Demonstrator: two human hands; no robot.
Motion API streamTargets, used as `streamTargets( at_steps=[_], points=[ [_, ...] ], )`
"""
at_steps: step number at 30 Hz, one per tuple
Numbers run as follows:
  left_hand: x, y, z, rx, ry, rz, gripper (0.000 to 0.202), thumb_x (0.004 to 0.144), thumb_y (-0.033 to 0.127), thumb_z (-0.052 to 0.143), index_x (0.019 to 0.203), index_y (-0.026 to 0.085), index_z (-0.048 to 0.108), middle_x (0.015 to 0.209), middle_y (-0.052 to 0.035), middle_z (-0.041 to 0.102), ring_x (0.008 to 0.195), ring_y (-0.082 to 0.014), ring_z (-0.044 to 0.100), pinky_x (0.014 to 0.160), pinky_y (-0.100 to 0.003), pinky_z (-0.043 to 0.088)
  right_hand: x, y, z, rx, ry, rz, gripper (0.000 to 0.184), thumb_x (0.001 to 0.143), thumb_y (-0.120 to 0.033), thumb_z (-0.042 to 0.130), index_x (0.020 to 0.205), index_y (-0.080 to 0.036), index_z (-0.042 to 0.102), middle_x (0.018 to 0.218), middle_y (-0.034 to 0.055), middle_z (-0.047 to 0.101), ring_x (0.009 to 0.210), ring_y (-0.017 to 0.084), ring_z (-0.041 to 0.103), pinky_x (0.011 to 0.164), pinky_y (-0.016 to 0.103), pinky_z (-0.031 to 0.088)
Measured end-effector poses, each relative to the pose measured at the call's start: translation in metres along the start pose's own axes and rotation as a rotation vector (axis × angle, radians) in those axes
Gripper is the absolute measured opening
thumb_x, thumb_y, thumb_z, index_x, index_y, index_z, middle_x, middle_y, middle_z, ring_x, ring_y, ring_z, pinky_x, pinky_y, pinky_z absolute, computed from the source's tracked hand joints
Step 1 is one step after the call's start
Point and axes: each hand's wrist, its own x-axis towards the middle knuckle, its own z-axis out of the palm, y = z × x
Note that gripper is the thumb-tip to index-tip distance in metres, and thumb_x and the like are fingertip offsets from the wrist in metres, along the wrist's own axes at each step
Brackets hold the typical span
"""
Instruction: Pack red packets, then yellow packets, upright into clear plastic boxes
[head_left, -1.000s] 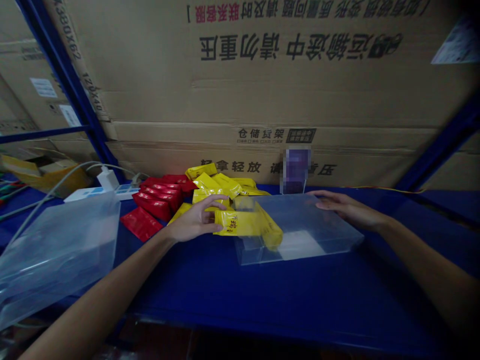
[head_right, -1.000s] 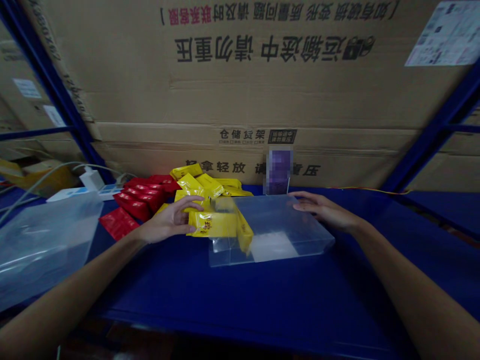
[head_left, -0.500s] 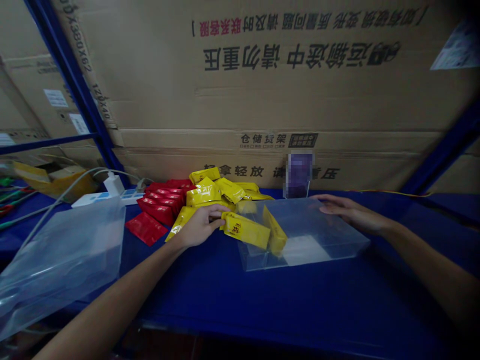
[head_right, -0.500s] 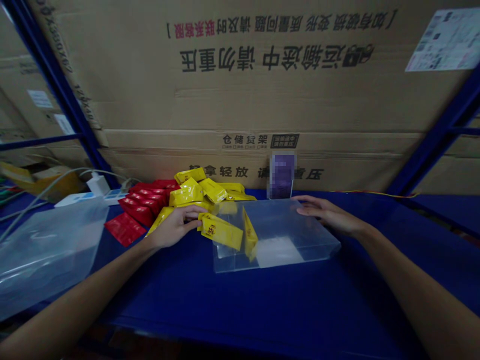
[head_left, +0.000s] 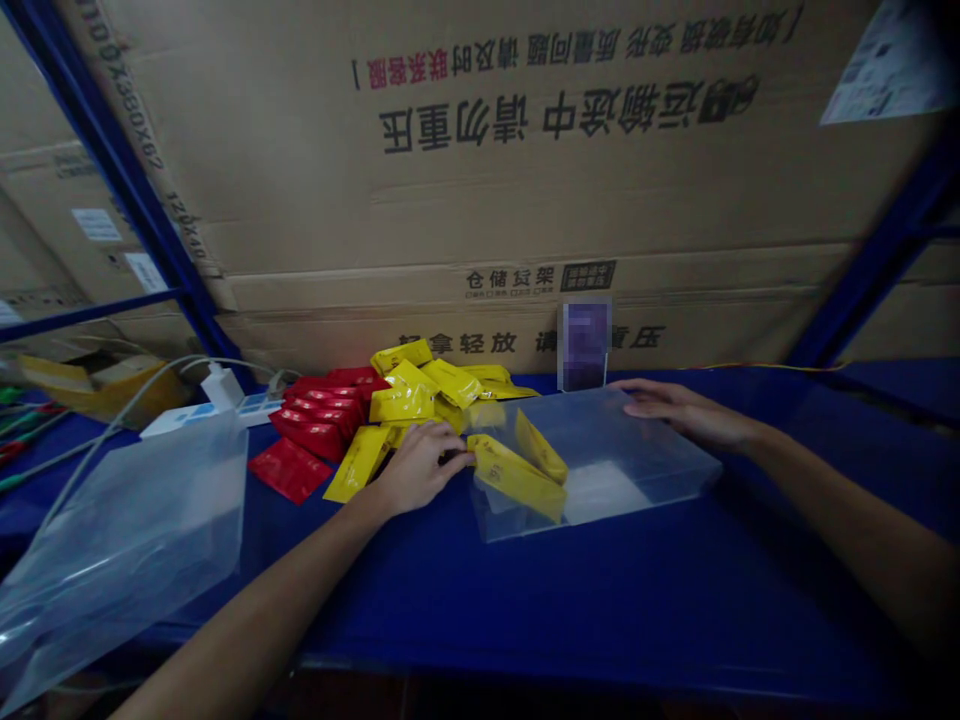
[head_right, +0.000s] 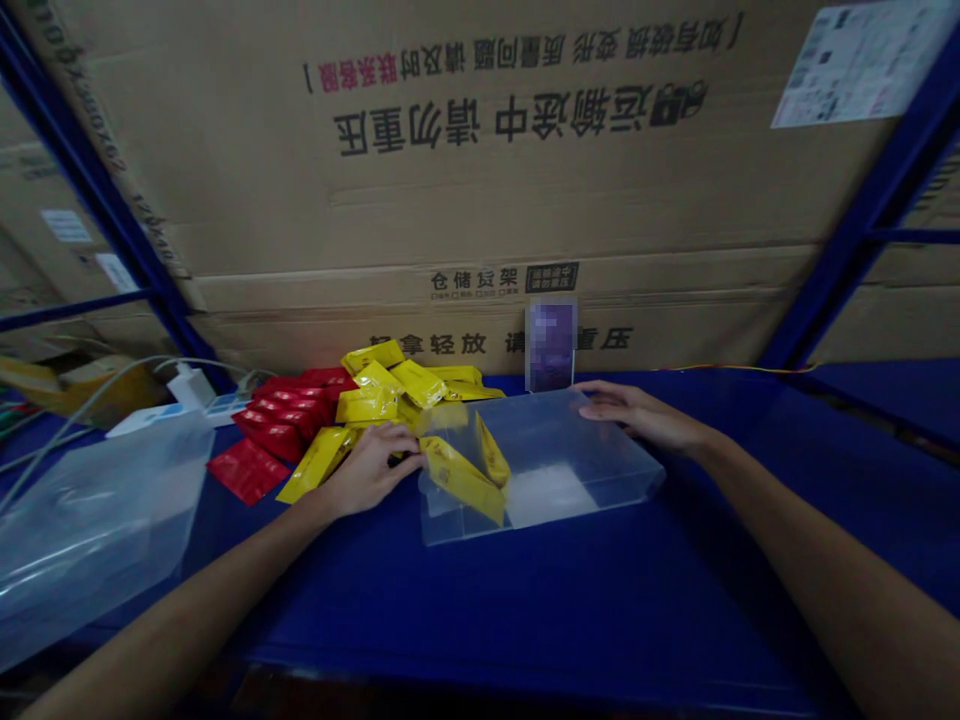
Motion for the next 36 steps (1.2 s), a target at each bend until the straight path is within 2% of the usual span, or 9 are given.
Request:
streamTargets(
  at_steps=[6,11,14,16,21,27,30,32,36],
  points=[
    [0.01,0.003,0.012,0.204,0.079,-0.123,0.046,0.09,0.048,0.053,0.057,0.017,0.06,0.064,-0.0029,0.058,0.062,-0.0169,0.054,0.062,-0.029,0.036,0.001,-0.006,0.0,0.053,-0.062,0.011,0.045,0.079,-0.047,0.067,0.121,-0.035,0.059,0.118,0.0032,0.068,0.112,0.032,0.062,0.095,0.05,0.05],
    [0.011,0.006,0.009,0.324,0.065,-0.159,0.044,0.085,0.047,0.058,0.052,0.017,0.053,0.063,-0.0036,0.056,0.06,-0.0174,0.052,0.061,-0.03,0.036,0.0,-0.011,0.002,0.013,-0.054,-0.01,0.044,0.078,-0.047,0.066,0.121,-0.037,0.059,0.121,0.0013,0.067,0.116,0.033,0.059,0.097,0.052,0.049],
    [0.006,0.004,-0.001,0.385,0.122,-0.125,0.028,0.084,0.038,0.059,0.064,0.018,0.058,0.075,-0.0055,0.059,0.075,-0.0219,0.056,0.071,-0.034,0.041,0.0,-0.01,0.001,-0.007,-0.059,-0.044,0.041,0.08,-0.047,0.065,0.12,-0.037,0.06,0.123,0.0009,0.066,0.117,0.033,0.059,0.099,0.052,0.048],
    [0.001,0.001,-0.008,0.461,0.204,-0.16,0.017,0.082,0.035,0.059,0.086,0.018,0.064,0.093,-0.009,0.061,0.093,-0.0273,0.055,0.083,-0.04,0.041,0.001,-0.008,0.0,-0.029,-0.061,-0.046,0.04,0.081,-0.047,0.065,0.12,-0.037,0.06,0.124,0.0009,0.066,0.118,0.033,0.058,0.099,0.051,0.048],
    [-0.008,-0.012,-0.012,0.569,0.205,-0.306,0.053,0.087,0.04,0.053,0.135,0.019,0.044,0.13,-0.0158,0.049,0.116,-0.0347,0.046,0.096,-0.051,0.035,0.003,-0.008,0.0,-0.062,-0.054,-0.026,0.044,0.082,-0.049,0.063,0.124,-0.034,0.057,0.122,0.0037,0.066,0.113,0.034,0.06,0.092,0.052,0.052],
    [-0.011,-0.013,-0.019,0.5,0.064,-0.159,0.045,0.087,0.039,0.052,0.129,0.023,0.053,0.144,-0.0117,0.038,0.134,-0.0351,0.03,0.11,-0.055,0.02,0.003,-0.009,0.004,-0.056,-0.025,-0.051,0.043,0.08,-0.048,0.064,0.12,-0.031,0.06,0.115,0.0054,0.068,0.101,0.032,0.066,0.08,0.046,0.057],
    [-0.017,-0.016,-0.026,0.444,-0.054,-0.039,0.066,0.075,0.029,0.063,0.138,0.026,0.044,0.148,-0.0092,0.033,0.137,-0.0363,0.023,0.112,-0.056,0.017,0.003,-0.009,0.004,-0.05,-0.031,-0.022,0.045,0.08,-0.048,0.063,0.121,-0.03,0.059,0.112,0.0063,0.069,0.086,0.029,0.07,0.066,0.042,0.059],
    [-0.019,-0.019,-0.029,0.431,-0.077,-0.005,0.076,0.071,0.019,0.062,0.142,0.026,0.038,0.147,-0.0089,0.036,0.136,-0.0352,0.024,0.112,-0.055,0.018,0.003,-0.009,0.003,-0.043,-0.026,-0.028,0.044,0.08,-0.048,0.064,0.12,-0.03,0.059,0.109,0.0065,0.069,0.086,0.029,0.069,0.065,0.041,0.058],
    [-0.018,-0.021,-0.032,0.41,-0.056,0.035,0.058,0.078,0.013,0.055,0.133,0.028,0.049,0.134,-0.0059,0.051,0.13,-0.0315,0.034,0.111,-0.054,0.02,0.003,-0.009,0.003,-0.04,-0.038,-0.053,0.043,0.081,-0.047,0.063,0.12,-0.029,0.059,0.109,0.0063,0.07,0.097,0.029,0.067,0.074,0.04,0.057]
  ],
)
